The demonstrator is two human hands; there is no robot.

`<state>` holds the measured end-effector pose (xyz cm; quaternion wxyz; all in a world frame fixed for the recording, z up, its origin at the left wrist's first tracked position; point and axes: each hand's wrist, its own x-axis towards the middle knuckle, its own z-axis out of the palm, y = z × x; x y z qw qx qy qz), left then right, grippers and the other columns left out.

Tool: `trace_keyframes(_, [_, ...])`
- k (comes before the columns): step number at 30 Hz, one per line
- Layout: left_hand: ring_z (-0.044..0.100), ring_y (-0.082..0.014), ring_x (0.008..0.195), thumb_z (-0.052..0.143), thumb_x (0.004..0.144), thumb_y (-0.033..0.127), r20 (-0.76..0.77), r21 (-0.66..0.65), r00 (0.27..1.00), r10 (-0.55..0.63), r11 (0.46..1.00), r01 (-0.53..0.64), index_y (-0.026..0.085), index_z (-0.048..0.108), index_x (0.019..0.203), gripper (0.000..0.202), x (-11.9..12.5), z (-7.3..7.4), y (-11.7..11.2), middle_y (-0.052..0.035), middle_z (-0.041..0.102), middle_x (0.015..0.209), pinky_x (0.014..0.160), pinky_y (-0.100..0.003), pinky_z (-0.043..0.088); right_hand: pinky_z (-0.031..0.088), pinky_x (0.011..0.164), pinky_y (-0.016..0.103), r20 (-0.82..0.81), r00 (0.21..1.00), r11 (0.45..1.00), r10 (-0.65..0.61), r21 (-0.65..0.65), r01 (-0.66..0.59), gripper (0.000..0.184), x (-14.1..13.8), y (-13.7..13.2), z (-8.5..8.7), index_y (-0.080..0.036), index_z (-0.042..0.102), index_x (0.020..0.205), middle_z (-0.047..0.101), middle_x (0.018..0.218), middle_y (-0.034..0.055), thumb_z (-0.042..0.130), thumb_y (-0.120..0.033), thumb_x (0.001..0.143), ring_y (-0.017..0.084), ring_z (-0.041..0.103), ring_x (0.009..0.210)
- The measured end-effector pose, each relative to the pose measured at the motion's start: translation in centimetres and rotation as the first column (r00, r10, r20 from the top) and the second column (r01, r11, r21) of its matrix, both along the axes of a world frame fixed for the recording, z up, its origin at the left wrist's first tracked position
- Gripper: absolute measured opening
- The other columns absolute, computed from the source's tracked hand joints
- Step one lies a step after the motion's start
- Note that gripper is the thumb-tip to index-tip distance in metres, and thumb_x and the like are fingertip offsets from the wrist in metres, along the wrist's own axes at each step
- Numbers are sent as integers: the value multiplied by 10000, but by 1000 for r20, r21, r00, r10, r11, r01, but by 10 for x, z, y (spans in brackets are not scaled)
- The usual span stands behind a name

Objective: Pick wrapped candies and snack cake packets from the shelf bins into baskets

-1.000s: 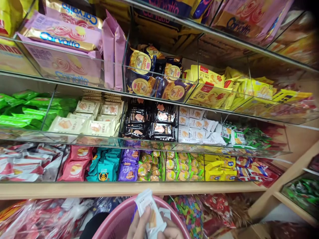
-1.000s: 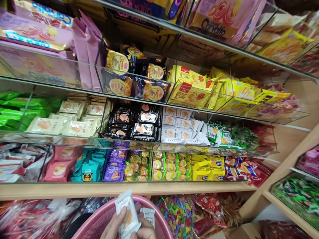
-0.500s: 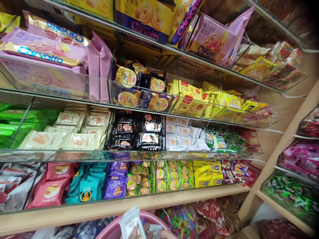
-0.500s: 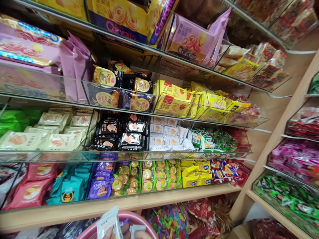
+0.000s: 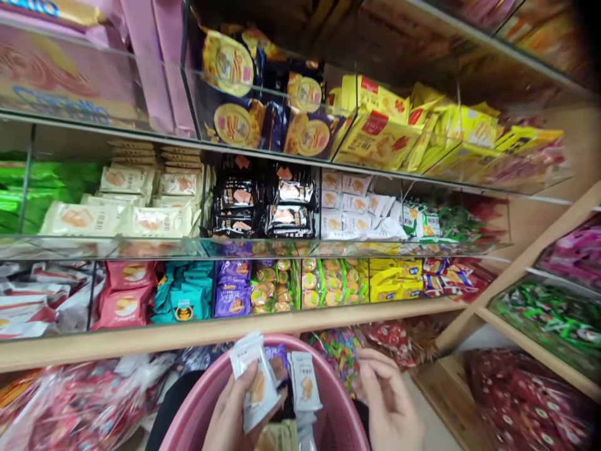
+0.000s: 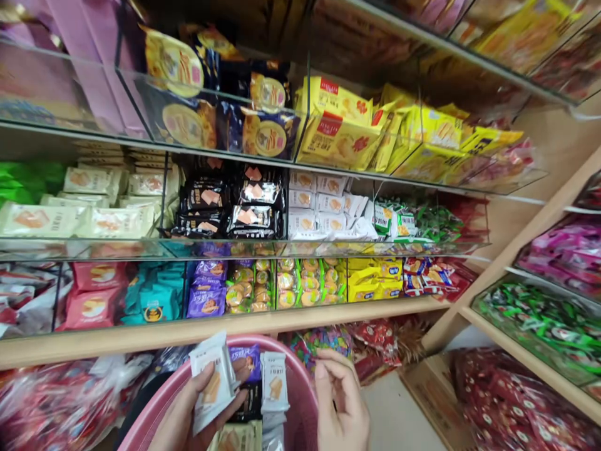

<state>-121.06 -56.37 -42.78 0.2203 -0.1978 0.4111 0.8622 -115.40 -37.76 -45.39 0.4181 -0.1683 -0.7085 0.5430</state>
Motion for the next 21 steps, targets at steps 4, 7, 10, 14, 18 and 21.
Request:
trace_keyframes(4, [657,-267,1041,697,767,310,1,15,997,-75,997,75,178,589,1220,484,12,4,5,-108,707,1108,889,-375,541,540,691,282,182,974,991,134,-26,-132,328,19,-20,-7,-195,618,1036,679,883,85,613,-429,807,192,646,767])
trace_keyframes(7, [660,-257,1022,755,709,334,-9,45,993,-121,992,121,192,590,1217,553,25,0,17,-96,710,1100,881,-340,527,530,803,304,256,947,979,194,14,-204,508,31,-43,-7,-209,534,1219,694,967,80,641,-417,768,212,659,865])
trace_keyframes(10, [665,-244,995,800,649,346,-23,107,990,-138,984,140,210,593,1212,615,41,-9,33,-86,707,1099,892,-319,500,483,953,340,325,913,963,249,16,-268,695,44,-53,-9,-217,414,1357,592,1281,107,655,-415,735,251,581,1138])
trace_keyframes(14, [668,-249,944,810,620,391,-7,142,965,-262,955,260,219,603,1197,636,65,-33,51,-86,714,1040,879,-337,488,451,1009,367,416,852,949,316,-153,-277,771,66,-40,-20,-236,326,1429,518,1383,119,637,-456,758,263,494,1262])
trace_keyframes(18, [627,-282,1027,778,641,420,40,53,913,-407,913,405,210,647,1114,534,84,-70,56,-93,707,1025,924,-385,460,459,992,386,358,844,868,399,-445,-221,799,86,-29,-41,-248,293,1445,539,1361,150,611,-545,775,268,509,1250])
trace_keyframes(21, [516,-296,1202,770,641,397,31,-71,916,-400,913,402,214,681,1034,442,91,-98,53,-97,670,1137,1045,-385,363,469,973,418,324,833,779,448,-599,-185,869,95,-32,-66,-234,296,1433,559,1332,175,625,-625,730,291,517,1239])
